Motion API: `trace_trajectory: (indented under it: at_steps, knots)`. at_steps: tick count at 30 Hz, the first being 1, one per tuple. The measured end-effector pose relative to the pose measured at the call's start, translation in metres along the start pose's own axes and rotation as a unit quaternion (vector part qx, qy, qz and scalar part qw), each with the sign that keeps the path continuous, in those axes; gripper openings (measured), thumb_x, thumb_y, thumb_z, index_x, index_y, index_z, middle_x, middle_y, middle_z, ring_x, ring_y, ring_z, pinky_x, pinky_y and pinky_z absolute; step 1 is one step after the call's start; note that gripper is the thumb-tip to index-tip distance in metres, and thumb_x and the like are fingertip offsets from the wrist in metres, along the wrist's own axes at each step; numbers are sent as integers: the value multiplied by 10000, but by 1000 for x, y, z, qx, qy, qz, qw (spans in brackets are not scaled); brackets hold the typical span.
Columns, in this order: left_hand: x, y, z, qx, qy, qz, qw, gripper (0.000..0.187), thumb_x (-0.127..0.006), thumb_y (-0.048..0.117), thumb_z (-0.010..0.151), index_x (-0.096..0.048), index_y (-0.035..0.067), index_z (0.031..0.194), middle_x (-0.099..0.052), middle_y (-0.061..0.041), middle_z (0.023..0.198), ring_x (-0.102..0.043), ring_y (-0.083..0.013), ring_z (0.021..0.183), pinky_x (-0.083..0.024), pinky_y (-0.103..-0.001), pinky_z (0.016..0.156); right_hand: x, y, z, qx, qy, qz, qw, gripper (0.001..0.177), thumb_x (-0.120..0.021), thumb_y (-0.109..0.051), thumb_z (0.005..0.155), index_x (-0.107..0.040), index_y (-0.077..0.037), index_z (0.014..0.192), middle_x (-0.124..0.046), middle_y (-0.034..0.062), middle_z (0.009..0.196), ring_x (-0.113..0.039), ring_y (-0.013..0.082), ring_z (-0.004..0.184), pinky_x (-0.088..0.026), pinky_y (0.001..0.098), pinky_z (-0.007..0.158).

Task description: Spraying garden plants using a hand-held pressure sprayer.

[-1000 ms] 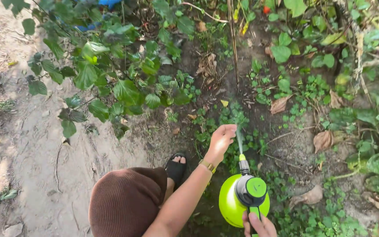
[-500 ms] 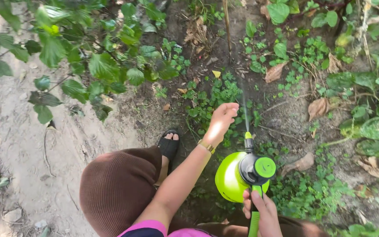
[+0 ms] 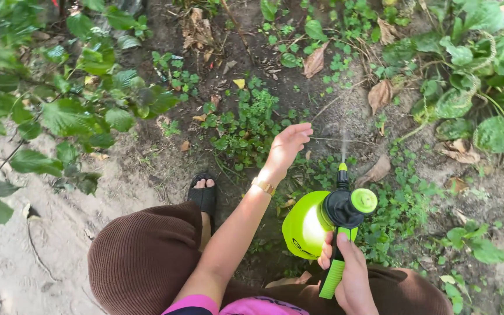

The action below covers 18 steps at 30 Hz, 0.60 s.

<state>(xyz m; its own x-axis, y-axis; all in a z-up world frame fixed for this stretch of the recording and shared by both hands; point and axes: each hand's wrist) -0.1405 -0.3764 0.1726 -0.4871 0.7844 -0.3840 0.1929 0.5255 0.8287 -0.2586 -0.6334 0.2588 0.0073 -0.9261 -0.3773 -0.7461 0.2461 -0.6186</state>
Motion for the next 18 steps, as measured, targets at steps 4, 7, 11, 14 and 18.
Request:
trace_trajectory:
  at_steps: [4,7,11,14,18]
  knots:
    - [-27,16,-6,36,-14,47,998,405,-524,107,971,-618,29,1357,-681,-101,1297,-628,-152,1075,-475,-274,902,5,1,-3,3,39,5,999,360,-511,-284,1074,-606,63,1076,-542,114,774,-475,196,627,-410,318,578]
    - [-37,13,-2,49,-21,48,997,384,-538,91,960,-641,47,1328,-704,-84,1245,-626,-118,1032,-477,-247,901,2,0,-7,3,46,-1,999,360,-486,-270,1083,-601,71,1078,-528,112,763,-463,194,626,-411,334,584]
    - [-38,12,-2,55,-34,52,997,411,-550,78,941,-622,46,1344,-696,-92,1264,-630,-138,1068,-481,-269,942,7,9,-6,-21,66,-12,998,350,-534,-263,1062,-618,77,1069,-535,123,762,-473,201,625,-409,331,576]
    - [-35,12,-1,51,-23,47,997,393,-556,68,939,-632,41,1324,-699,-85,1237,-620,-118,1005,-474,-242,861,6,11,-7,-26,42,-21,999,336,-525,-246,1063,-610,78,1033,-541,129,752,-476,204,622,-414,340,583]
    - [-21,-7,13,25,3,6,1000,404,-602,39,883,-648,10,1283,-717,-88,1178,-610,-114,917,-471,-231,791,36,42,15,-35,16,-8,999,326,-550,-225,1046,-584,99,1028,-551,178,736,-473,247,559,-400,358,509]
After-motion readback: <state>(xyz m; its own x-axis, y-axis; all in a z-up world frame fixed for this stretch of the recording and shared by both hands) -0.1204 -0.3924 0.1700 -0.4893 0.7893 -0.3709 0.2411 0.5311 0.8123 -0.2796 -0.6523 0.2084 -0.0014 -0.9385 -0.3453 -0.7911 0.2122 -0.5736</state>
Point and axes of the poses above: each hand's wrist, its own z-axis towards the middle knuckle, its own x-axis out of the back of the hand, y = z × x
